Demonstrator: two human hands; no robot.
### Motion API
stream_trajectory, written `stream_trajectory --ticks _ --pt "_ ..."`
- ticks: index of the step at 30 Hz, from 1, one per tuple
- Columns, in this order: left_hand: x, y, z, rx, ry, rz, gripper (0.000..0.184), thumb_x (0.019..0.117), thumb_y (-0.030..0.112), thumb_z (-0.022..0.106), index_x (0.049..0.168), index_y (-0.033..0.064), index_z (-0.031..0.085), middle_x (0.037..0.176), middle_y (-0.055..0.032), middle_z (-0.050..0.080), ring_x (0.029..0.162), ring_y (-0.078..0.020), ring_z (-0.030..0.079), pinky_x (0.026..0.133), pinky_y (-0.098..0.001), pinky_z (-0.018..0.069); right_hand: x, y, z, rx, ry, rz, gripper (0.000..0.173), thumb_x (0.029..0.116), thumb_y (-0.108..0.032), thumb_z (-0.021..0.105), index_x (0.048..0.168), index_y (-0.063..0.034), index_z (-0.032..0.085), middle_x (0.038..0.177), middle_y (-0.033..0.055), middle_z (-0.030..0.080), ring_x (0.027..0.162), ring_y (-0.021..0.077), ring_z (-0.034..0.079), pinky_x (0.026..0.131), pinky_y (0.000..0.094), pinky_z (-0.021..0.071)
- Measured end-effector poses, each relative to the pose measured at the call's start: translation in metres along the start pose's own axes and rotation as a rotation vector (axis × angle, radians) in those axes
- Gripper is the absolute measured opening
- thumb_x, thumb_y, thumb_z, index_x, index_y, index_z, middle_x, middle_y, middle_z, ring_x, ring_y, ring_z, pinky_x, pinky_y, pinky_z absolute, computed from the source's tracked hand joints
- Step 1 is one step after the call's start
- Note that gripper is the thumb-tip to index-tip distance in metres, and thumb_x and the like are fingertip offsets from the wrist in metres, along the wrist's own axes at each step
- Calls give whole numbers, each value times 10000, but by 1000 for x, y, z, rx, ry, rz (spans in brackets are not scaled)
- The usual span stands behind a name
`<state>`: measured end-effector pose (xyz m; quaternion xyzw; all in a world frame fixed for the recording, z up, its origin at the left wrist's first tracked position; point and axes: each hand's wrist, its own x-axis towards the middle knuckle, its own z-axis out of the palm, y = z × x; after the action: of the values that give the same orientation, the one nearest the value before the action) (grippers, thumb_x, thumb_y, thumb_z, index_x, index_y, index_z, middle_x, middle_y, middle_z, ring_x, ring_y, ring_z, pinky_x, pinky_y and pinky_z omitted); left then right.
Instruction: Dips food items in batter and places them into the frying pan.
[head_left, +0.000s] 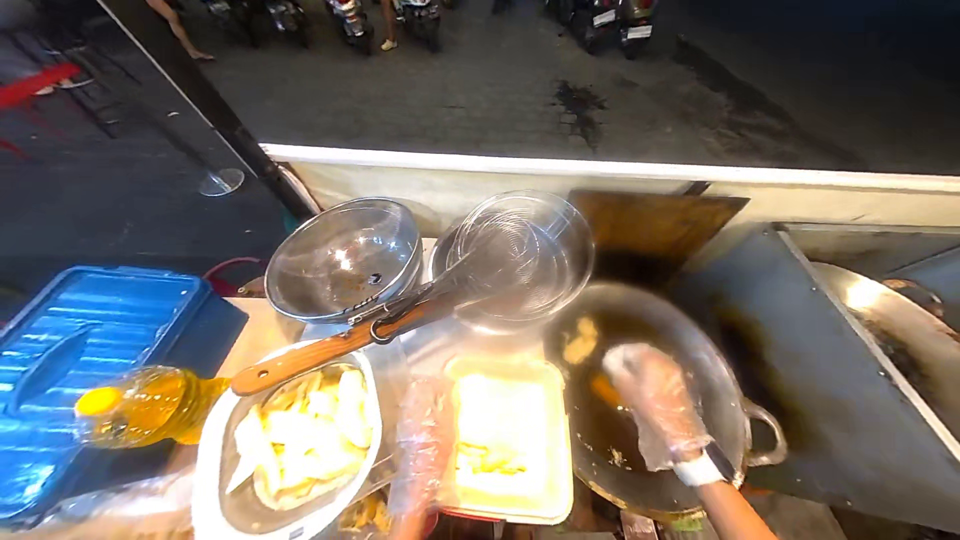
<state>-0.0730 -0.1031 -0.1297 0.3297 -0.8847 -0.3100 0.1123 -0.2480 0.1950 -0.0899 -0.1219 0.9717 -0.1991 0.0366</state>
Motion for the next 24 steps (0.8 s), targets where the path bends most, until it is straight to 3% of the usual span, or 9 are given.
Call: stream_trajectory --ticks 3,6,8,10,13,18,22,24 --pt "1 0 -1 -12 -23 -6 241 989 297 618 1133 158 753 1210 -70 713 1172 -221 659 1034 -445 527 -29 -83 13 129 -254 -221 244 951 -297 671 1090 -121 764 1144 74 726 1134 213 667 1039 422 528" --pt "1 -1 -1 1 -39 18 269 1003 314 582 1159 172 749 1227 -57 706 1198 -201 641 1060 -406 506 -32 -130 68 -15 -606 -360 317 980 -296 602 1153 -60 724 1217 169 697 1209 328 637 1055 527 500" --pt "0 -2 -1 -2 -37 39 273 1006 319 574 1171 182 743 1228 -51 702 1194 -190 640 1060 -392 506 -29 -143 102 -202 -708 -345 405 939 -353 652 1157 -13 693 1225 224 678 1211 402 627 1004 606 515" --pt "0 -1 -3 -4 -45 38 277 1004 321 573 1178 188 742 1239 -46 698 1200 -188 636 1065 -386 500 -28 -151 114 -301 -783 -290 423 914 -315 697 1174 17 677 1235 259 664 1206 445 618 980 650 507" --pt "0 -1 -4 -3 -44 58 273 998 316 579 1174 189 745 1233 -50 698 1195 -193 640 1057 -377 506 -29 -152 110 -312 -799 -245 390 903 -233 691 1201 16 661 1242 269 656 1204 458 615 979 664 502" --pt "2 2 -6 -8 -68 50 282 990 283 596 1194 150 739 1262 -106 685 1207 -247 637 1068 -421 496 -15 -138 94 -156 -777 -302 372 971 -199 643 1279 8 641 1270 256 653 1245 417 599 1076 598 447" --pt "3 1 -5 11 -44 78 263 991 271 592 1172 160 749 1241 -111 693 1190 -259 647 1049 -421 507 -32 -153 73 -309 -653 -167 290 998 -125 551 1207 36 671 1278 276 639 1238 451 595 1032 637 476" --pt "3 1 -5 13 -56 59 261 991 285 593 1168 173 748 1243 -103 692 1184 -248 649 1046 -423 509 -38 -164 75 -298 -546 -184 268 1008 -134 523 1148 18 693 1227 245 671 1179 421 641 976 602 526"
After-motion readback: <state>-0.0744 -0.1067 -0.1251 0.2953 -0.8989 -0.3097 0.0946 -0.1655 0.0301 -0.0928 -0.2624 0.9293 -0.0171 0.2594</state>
